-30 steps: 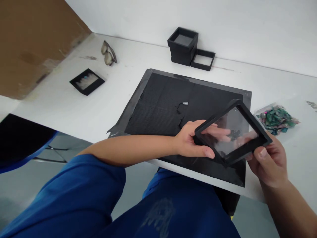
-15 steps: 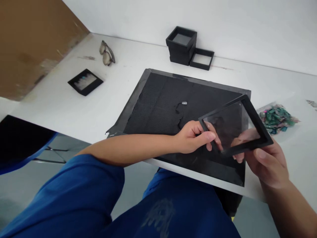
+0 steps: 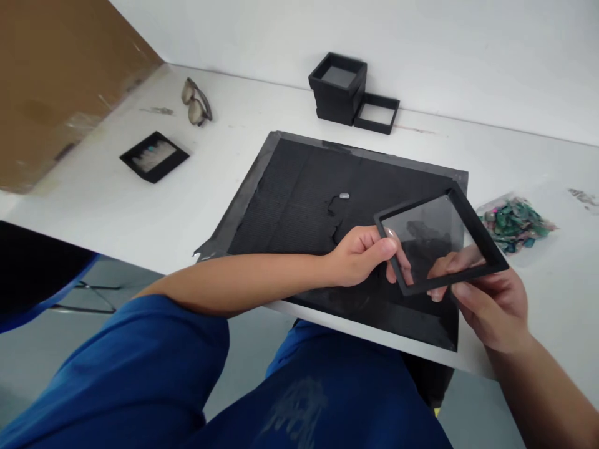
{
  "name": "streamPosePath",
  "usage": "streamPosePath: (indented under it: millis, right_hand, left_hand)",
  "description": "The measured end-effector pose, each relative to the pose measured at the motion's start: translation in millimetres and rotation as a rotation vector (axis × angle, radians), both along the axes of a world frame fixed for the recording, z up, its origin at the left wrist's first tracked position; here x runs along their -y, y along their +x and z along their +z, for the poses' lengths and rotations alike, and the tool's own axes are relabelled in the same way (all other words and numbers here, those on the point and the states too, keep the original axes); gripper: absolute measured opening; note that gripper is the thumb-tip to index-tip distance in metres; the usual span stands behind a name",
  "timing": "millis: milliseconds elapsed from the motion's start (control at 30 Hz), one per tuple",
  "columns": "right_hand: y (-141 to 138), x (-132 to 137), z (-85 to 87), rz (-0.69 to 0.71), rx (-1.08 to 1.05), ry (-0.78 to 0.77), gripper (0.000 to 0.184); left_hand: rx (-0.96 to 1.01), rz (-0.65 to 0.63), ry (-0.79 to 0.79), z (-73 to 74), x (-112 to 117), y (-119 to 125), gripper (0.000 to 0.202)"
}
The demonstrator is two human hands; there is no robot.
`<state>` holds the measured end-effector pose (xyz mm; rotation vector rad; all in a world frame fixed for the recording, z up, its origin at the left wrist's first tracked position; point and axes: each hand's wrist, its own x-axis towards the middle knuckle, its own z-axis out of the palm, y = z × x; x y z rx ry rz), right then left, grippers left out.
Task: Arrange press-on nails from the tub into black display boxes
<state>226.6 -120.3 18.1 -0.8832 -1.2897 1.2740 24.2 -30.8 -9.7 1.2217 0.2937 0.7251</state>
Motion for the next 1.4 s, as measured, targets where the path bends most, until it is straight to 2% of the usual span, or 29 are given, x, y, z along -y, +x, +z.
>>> streamPosePath:
  millis: [267,467,633,833,1000,1067,1133,1200,1267,1333,1400]
  right_hand:
    - [-10.0,-0.2,0.5,-0.137,0.077,0.065,0.013]
    - [-13.6,-3.4,0.2,-0.180,0.105,0.112,0.011]
    - [-22.2,-2.4,-2.8,-0.339,0.078,0.142,0.020]
    - [-23.3,1.1,4.3,-0.303,0.034,0.143,0.018]
    - [-19.2,4.6,8.9,-0.296,0.025,0.127,0.016]
    - [-18.2,5.0,9.5,-0.323,0.036,0.123,0.015]
    - [-16.2,4.6,9.7,-0.378,0.061,0.122,0.014]
    - [-13.0,3.2,9.5,-0.431,0.066,0.088,0.011]
    - [-8.9,1.2,8.7,-0.462,0.065,0.000,0.008]
    - [-5.1,-0.9,7.5,-0.471,0.082,-0.093,0.008]
    - [-2.3,-2.4,6.4,-0.426,0.116,-0.159,0.009]
  left_hand:
    - [-0.071,0.028,-0.010,4.7,-0.6,0.3,0.066]
    - [-0.107,-0.051,-0.208,0.9,-4.8,4.7,0.066]
    - [-0.133,-0.190,-0.304,2.7,-10.0,5.9,0.065]
    - [-0.189,-0.285,-0.291,10.3,-12.3,3.3,0.066]
    - [-0.160,-0.422,-0.152,11.5,-13.2,3.8,0.063]
    - [-0.155,-0.440,-0.102,10.5,-10.1,3.8,0.067]
    - [-0.178,-0.380,-0.070,9.5,-5.3,2.6,0.073]
    - [-0.196,-0.245,0.026,9.0,-1.1,-0.1,0.075]
    - [-0.191,-0.084,0.270,8.7,0.7,-3.6,0.069]
    - [-0.159,0.128,0.592,8.1,0.1,-6.8,0.060]
    - [-0.107,0.350,0.871,6.4,-1.7,-8.3,0.053]
